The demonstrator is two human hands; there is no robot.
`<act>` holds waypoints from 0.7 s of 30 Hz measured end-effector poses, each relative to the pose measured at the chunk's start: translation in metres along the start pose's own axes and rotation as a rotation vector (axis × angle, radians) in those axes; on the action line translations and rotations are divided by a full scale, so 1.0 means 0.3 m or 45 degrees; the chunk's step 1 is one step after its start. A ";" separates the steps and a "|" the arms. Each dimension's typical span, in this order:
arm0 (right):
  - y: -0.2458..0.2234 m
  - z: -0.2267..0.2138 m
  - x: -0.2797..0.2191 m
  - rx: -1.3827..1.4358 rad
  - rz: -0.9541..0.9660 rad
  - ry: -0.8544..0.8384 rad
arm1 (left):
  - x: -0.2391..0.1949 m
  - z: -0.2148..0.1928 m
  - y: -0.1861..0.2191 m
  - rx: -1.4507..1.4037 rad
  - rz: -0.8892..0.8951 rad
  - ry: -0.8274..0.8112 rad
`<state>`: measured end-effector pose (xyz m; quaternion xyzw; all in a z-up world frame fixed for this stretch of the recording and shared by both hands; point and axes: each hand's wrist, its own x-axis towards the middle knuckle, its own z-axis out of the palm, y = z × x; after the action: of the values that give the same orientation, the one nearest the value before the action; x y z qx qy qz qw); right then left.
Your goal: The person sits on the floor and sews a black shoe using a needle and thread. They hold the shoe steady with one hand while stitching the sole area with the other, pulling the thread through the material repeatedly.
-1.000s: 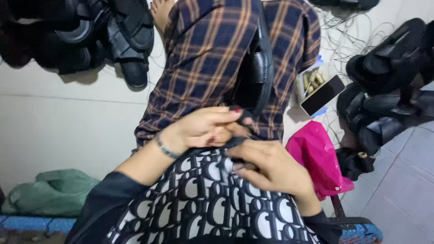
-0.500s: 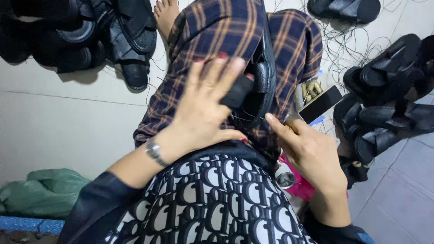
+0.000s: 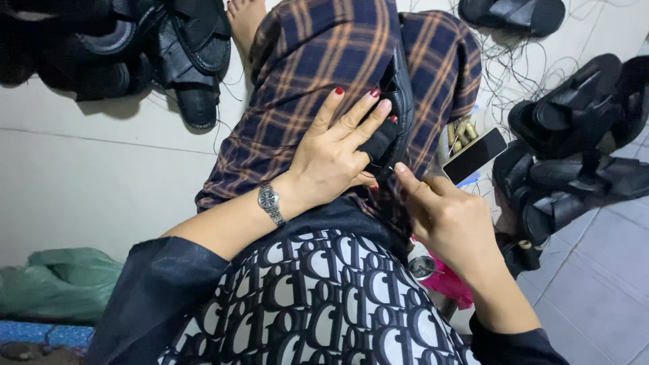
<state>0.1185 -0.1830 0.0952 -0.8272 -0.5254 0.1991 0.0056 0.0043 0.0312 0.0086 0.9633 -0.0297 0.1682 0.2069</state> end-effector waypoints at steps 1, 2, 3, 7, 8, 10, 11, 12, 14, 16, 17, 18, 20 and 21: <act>0.008 0.008 0.003 0.122 -0.045 0.056 | -0.004 0.001 -0.004 -0.006 0.023 0.012; 0.019 0.016 0.006 0.245 -0.090 0.112 | -0.007 0.003 -0.009 -0.012 0.046 0.023; 0.022 0.022 0.006 0.242 -0.088 0.108 | -0.011 0.007 -0.011 -0.017 0.045 0.025; 0.038 0.024 0.021 0.406 -0.138 0.144 | -0.013 0.017 -0.024 -0.077 0.070 0.067; 0.039 0.024 0.024 0.403 -0.151 0.146 | -0.015 0.019 -0.025 -0.082 0.076 0.078; 0.037 0.021 0.039 0.434 -0.169 0.161 | -0.013 0.018 -0.031 -0.078 0.079 0.093; 0.034 0.021 0.045 0.462 -0.191 0.183 | -0.014 0.017 -0.033 -0.068 0.086 0.111; 0.032 0.019 0.050 0.465 -0.188 0.179 | -0.016 0.019 -0.036 -0.072 0.085 0.107; 0.029 0.013 0.057 0.545 -0.202 0.173 | -0.015 0.022 -0.042 -0.078 0.104 0.113; 0.014 0.004 0.067 0.564 -0.222 0.215 | -0.014 0.011 -0.046 -0.068 0.121 0.110; 0.007 0.000 0.071 0.581 -0.246 0.254 | -0.012 0.006 -0.048 -0.057 0.134 0.108; 0.007 0.003 0.076 0.577 -0.244 0.264 | -0.010 0.007 -0.047 -0.054 0.143 0.111; 0.006 0.001 0.080 0.575 -0.267 0.296 | 0.000 -0.001 -0.039 -0.060 0.132 0.157; 0.007 0.021 0.080 0.572 -0.262 0.312 | -0.001 -0.004 -0.035 -0.056 0.148 0.159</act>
<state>0.1270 -0.1643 0.0811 -0.7656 -0.5446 0.2075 0.2725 0.0050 0.0412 0.0054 0.9428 -0.0763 0.2391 0.2194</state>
